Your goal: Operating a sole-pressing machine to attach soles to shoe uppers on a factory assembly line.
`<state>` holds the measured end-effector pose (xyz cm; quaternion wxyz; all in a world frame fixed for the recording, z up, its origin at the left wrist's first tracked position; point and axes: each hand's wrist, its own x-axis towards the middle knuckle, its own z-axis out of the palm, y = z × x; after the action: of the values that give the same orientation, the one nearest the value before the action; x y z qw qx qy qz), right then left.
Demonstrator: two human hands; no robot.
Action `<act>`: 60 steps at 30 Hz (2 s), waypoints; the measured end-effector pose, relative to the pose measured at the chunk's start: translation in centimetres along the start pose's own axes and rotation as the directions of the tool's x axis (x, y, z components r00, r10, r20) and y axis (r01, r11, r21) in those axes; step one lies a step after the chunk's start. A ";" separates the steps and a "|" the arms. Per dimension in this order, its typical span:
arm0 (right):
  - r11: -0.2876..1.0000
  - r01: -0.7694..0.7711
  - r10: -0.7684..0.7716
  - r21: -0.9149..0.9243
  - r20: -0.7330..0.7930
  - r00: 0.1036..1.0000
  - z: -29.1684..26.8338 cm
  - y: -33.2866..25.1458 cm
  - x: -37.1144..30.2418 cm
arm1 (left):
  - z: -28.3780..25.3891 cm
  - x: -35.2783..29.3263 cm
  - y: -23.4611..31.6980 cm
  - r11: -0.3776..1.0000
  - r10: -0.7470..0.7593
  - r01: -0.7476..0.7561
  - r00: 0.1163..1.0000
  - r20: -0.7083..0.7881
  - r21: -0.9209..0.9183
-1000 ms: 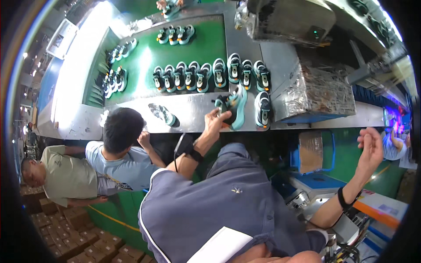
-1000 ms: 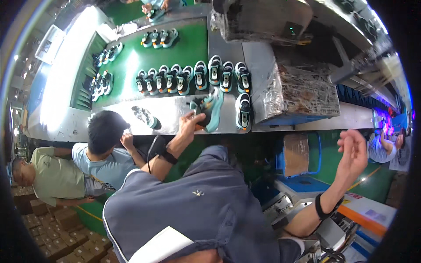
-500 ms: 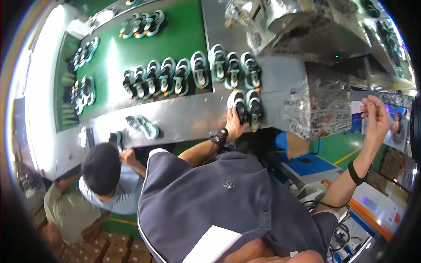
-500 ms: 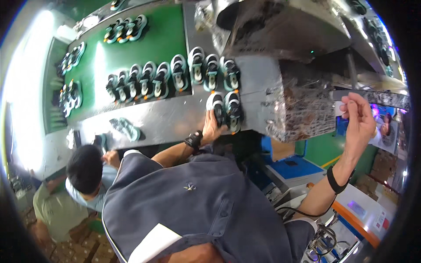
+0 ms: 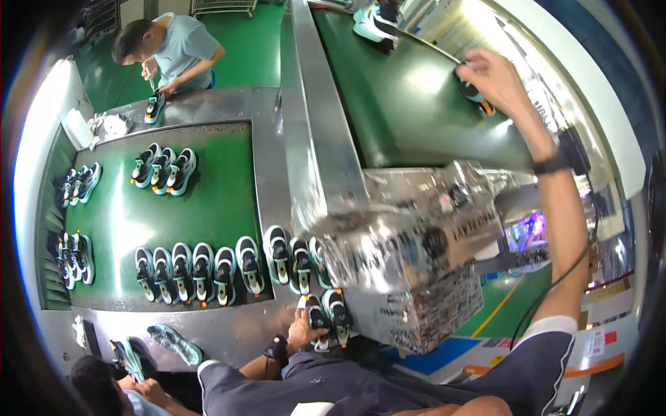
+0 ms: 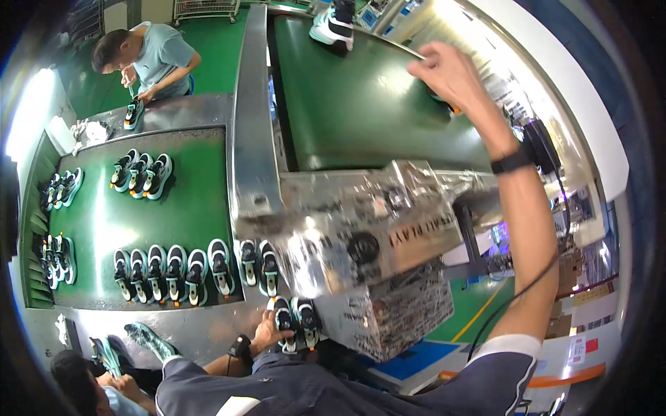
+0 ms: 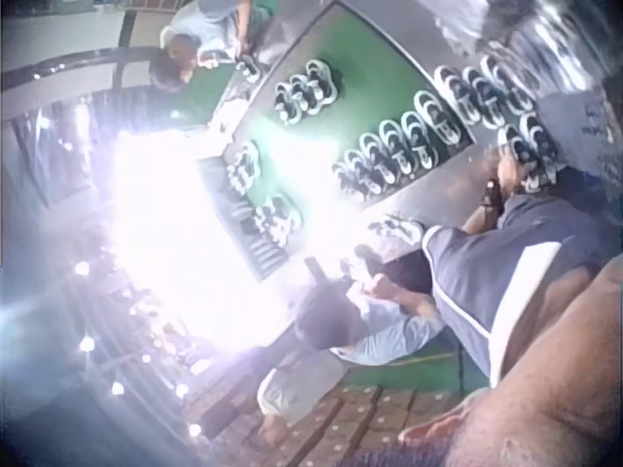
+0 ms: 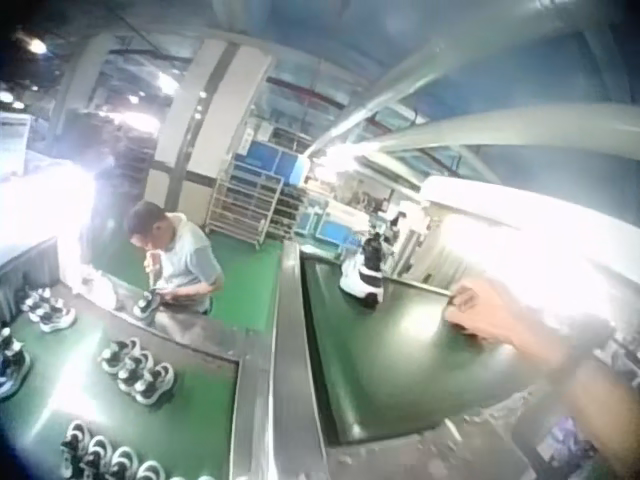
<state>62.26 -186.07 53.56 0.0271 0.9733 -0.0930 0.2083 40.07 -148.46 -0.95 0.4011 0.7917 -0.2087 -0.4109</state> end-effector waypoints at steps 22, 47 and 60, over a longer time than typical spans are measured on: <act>0.969 -0.026 0.044 0.247 -0.067 0.997 -1.9 0.4 -2.9 | 1.2 -0.3 0.2 0.985 0.104 -0.105 0.994 0.016 0.140; 0.195 -0.385 0.830 0.902 -0.361 -0.425 -15.0 -24.3 -93.6 | 36.9 -38.5 28.9 0.845 0.464 -0.214 -0.161 0.871 -0.489; -0.048 -0.493 0.078 0.869 -0.489 -0.869 -21.3 -33.6 -112.9 | 77.3 -52.5 19.5 0.454 0.294 -0.823 -0.222 0.929 -0.341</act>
<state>-40.94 -132.02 26.18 0.0727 -0.0108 -0.7214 0.6886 -53.35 -161.17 13.80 0.1327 0.1954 -0.8360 -0.4953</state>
